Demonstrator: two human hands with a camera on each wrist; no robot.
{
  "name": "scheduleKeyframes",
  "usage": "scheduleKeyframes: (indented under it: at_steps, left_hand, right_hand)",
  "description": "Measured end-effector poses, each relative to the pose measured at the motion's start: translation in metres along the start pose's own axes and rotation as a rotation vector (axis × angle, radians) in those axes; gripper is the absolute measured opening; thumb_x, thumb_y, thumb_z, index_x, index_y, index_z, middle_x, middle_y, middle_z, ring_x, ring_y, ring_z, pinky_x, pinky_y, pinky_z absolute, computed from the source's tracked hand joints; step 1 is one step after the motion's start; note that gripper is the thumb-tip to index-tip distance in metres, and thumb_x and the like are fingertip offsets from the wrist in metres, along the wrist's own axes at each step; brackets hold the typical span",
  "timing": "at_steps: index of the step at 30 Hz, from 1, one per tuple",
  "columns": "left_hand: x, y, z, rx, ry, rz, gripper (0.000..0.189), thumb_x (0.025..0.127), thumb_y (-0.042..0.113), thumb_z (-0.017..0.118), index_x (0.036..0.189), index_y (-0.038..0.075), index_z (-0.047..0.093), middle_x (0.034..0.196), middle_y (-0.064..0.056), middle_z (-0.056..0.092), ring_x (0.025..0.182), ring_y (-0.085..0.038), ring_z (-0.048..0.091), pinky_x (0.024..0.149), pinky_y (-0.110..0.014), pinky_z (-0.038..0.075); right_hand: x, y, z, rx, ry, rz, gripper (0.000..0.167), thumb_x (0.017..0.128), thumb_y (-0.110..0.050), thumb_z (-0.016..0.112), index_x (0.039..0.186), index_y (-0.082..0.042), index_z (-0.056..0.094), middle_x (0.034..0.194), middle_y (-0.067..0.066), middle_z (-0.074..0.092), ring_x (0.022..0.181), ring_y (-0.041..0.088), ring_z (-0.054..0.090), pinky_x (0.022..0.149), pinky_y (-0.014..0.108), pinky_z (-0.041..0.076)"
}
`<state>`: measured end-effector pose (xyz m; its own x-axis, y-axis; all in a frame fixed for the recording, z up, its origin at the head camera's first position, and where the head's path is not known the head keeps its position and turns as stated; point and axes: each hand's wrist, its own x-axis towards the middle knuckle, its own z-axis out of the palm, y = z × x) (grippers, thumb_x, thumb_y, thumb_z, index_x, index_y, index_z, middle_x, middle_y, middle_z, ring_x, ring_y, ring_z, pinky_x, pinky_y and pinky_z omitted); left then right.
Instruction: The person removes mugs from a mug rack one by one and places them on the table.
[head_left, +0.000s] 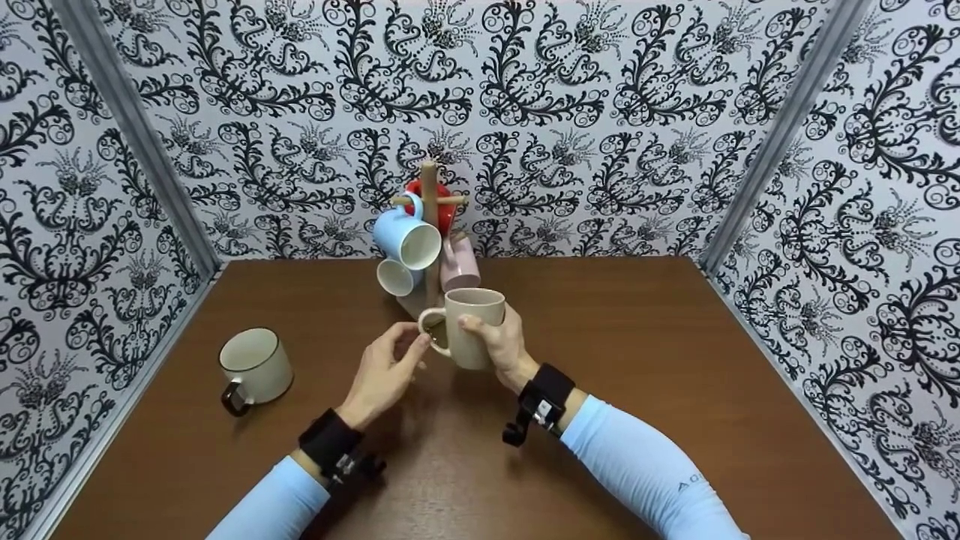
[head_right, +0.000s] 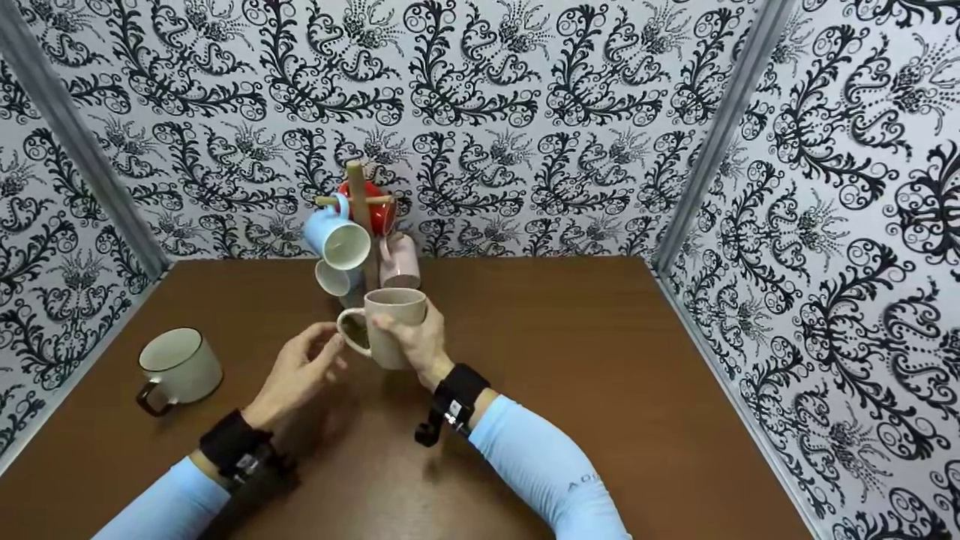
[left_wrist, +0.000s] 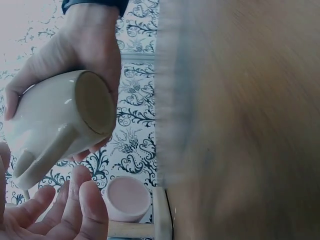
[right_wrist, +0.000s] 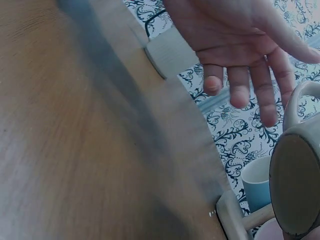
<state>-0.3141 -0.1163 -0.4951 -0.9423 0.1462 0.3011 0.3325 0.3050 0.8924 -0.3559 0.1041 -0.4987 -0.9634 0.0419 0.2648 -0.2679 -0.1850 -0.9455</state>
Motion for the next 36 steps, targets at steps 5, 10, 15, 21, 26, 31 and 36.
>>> scheduleKeyframes:
  at_steps: [5, 10, 15, 21, 26, 31, 36]
  left_hand:
    - [0.004, 0.005, -0.002, -0.012, 0.010, 0.007, 0.027, 0.116, 0.033, 0.063, 0.127, 0.011, 0.075, 0.092, -0.007, 0.081, 0.073, -0.011, 0.073, 0.063, -0.029, 0.059]
    - [0.009, 0.007, -0.004, -0.066, 0.011, -0.001, 0.029, 0.119, 0.028, 0.057, 0.119, 0.006, 0.076, 0.090, -0.012, 0.079, 0.071, -0.019, 0.076, 0.063, -0.029, 0.060]
    - [0.012, 0.008, -0.002, -0.169, -0.010, -0.058, 0.037, 0.121, 0.025, 0.052, 0.110, -0.004, 0.073, 0.090, -0.015, 0.076, 0.068, -0.032, 0.074, 0.058, -0.025, 0.054]
    - [0.016, 0.010, 0.004, -0.250, -0.043, -0.111, 0.042, 0.122, 0.025, 0.048, 0.107, -0.008, 0.069, 0.092, -0.018, 0.076, 0.060, -0.021, 0.069, 0.054, -0.027, 0.055]
    - [0.015, 0.013, 0.006, -0.271, -0.074, -0.153, 0.042, 0.122, 0.026, 0.047, 0.107, -0.007, 0.068, 0.087, -0.010, 0.072, 0.056, -0.014, 0.061, 0.048, -0.027, 0.049]
    - [0.015, 0.015, 0.007, -0.288, -0.118, -0.196, 0.045, 0.123, 0.028, 0.042, 0.102, -0.006, 0.062, 0.080, -0.001, 0.063, 0.052, -0.012, 0.052, 0.046, -0.028, 0.042]
    - [0.017, 0.017, 0.005, -0.319, -0.172, -0.267, 0.045, 0.123, 0.031, 0.040, 0.099, 0.003, 0.065, 0.074, 0.002, 0.055, 0.051, -0.009, 0.040, 0.046, -0.026, 0.033]
  right_hand:
    - [-0.002, 0.001, -0.001, -0.001, -0.026, -0.016, 0.078, 0.075, -0.026, 0.090, 0.141, 0.007, 0.063, 0.116, 0.011, 0.080, 0.099, 0.015, 0.075, 0.091, 0.031, 0.063]
    - [-0.004, 0.001, -0.001, -0.008, -0.032, -0.036, 0.080, 0.074, -0.029, 0.092, 0.140, 0.008, 0.064, 0.116, 0.010, 0.080, 0.099, 0.015, 0.075, 0.091, 0.031, 0.063]
    - [-0.007, 0.002, 0.000, -0.012, -0.065, -0.047, 0.080, 0.075, -0.028, 0.092, 0.141, 0.007, 0.064, 0.117, 0.006, 0.080, 0.100, 0.015, 0.076, 0.091, 0.031, 0.063]
    - [-0.009, 0.003, 0.000, -0.035, -0.072, -0.057, 0.076, 0.076, -0.024, 0.090, 0.142, 0.005, 0.065, 0.121, 0.008, 0.080, 0.103, 0.015, 0.076, 0.094, 0.031, 0.062]
    - [-0.010, 0.006, -0.001, -0.031, -0.087, -0.079, 0.074, 0.077, -0.023, 0.091, 0.141, 0.006, 0.066, 0.120, 0.010, 0.081, 0.103, 0.016, 0.076, 0.094, 0.031, 0.063]
    - [-0.010, 0.009, -0.001, -0.034, -0.116, -0.103, 0.075, 0.079, -0.023, 0.093, 0.141, 0.007, 0.066, 0.121, 0.010, 0.081, 0.104, 0.015, 0.077, 0.094, 0.030, 0.063]
    - [-0.011, 0.010, -0.001, -0.046, -0.131, -0.122, 0.079, 0.077, -0.026, 0.095, 0.142, 0.007, 0.066, 0.122, 0.011, 0.081, 0.104, 0.015, 0.077, 0.094, 0.030, 0.063]
